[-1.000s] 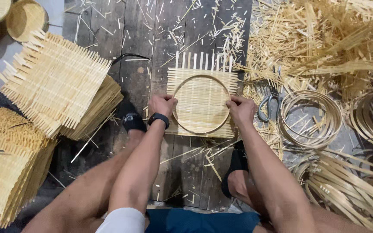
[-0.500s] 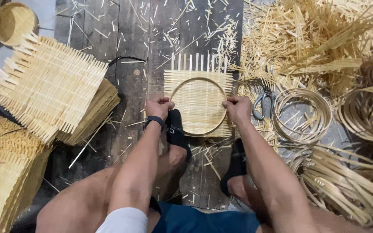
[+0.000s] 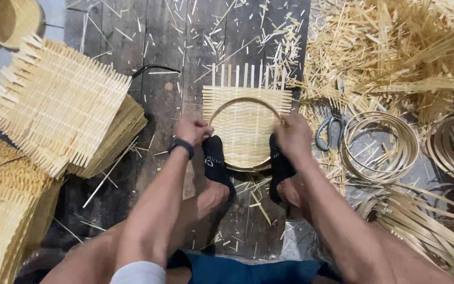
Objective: The person sits at a low workbench in a bamboo workshop and uses shears to trim excess bamboo strips from round woven mats pressed on a wooden form. They fit the trimmed mat into a bamboo ring, press it into shape, and stack the finished round pieces with a pile of completed mats.
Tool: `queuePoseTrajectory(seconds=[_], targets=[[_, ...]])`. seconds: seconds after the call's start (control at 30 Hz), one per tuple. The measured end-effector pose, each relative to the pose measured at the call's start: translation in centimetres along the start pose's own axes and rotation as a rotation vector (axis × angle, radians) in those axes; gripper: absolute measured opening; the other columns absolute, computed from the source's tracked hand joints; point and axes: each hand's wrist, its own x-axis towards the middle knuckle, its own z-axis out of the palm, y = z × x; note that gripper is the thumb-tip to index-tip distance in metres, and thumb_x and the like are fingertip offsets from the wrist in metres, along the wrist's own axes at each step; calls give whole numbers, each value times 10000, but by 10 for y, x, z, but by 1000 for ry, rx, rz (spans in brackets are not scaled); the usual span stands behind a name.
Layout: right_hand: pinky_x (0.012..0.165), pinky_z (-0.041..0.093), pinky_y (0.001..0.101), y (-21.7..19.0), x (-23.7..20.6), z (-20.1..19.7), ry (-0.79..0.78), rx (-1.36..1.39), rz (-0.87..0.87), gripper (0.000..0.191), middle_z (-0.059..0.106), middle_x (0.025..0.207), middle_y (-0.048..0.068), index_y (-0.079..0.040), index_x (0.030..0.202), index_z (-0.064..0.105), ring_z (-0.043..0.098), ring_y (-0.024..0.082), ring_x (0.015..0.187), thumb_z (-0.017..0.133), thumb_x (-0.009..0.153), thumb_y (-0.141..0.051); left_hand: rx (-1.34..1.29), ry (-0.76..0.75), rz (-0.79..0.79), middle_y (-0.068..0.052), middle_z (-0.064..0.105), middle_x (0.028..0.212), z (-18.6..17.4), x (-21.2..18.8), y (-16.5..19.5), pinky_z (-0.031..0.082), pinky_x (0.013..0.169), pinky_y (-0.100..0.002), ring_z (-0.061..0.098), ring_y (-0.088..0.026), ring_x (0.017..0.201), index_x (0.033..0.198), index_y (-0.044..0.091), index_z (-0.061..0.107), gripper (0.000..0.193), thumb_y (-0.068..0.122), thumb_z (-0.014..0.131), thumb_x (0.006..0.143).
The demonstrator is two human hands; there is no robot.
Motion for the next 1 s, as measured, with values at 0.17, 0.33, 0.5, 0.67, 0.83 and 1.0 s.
queuePoseTrajectory(seconds=[0.17,0.33,0.5,0.67,0.83,1.0], targets=[[1176,162,629,-43,-24,68,-155,-467,-822,957,293,1521,358,130,1441,346,213,509,1448,665,846,-549,328,179,985,-96,672,1315,36,49,53,428,1072,-471,564,-363,1232,1152,143,793,313,356,735,931],[1197,170,671,-39,-19,111,90,-564,-866,901,322,1560,329,69,1512,394,247,520,1473,669,890,-522,178,-9,853,-36,708,1254,61,89,56,452,1084,-456,631,-301,1189,1149,175,796,252,328,660,1001],[1124,315,582,-47,8,59,-123,-175,-786,699,501,1453,235,-17,1336,593,422,438,1385,742,815,-459,170,10,842,-70,697,1235,51,80,63,478,1006,-425,618,-309,1133,1076,159,787,240,322,637,983],[1058,475,456,-29,96,23,153,28,-537,338,683,1321,143,-61,1225,716,596,357,1273,658,929,-214,217,-89,782,-124,723,1105,52,75,82,509,935,-426,644,-343,1053,1103,117,746,272,309,569,1029],[897,561,365,-16,150,28,-199,283,-122,239,761,1075,140,-118,1113,755,730,285,972,593,1021,-269,132,-147,617,-191,728,958,69,96,94,538,760,-451,689,-389,884,1076,92,747,305,333,573,1010],[860,562,400,-21,129,6,-247,403,-30,274,763,1011,131,-127,1093,766,734,291,927,597,991,-317,133,-163,420,-167,718,777,81,103,88,524,660,-373,684,-254,684,986,42,755,336,363,655,969]])
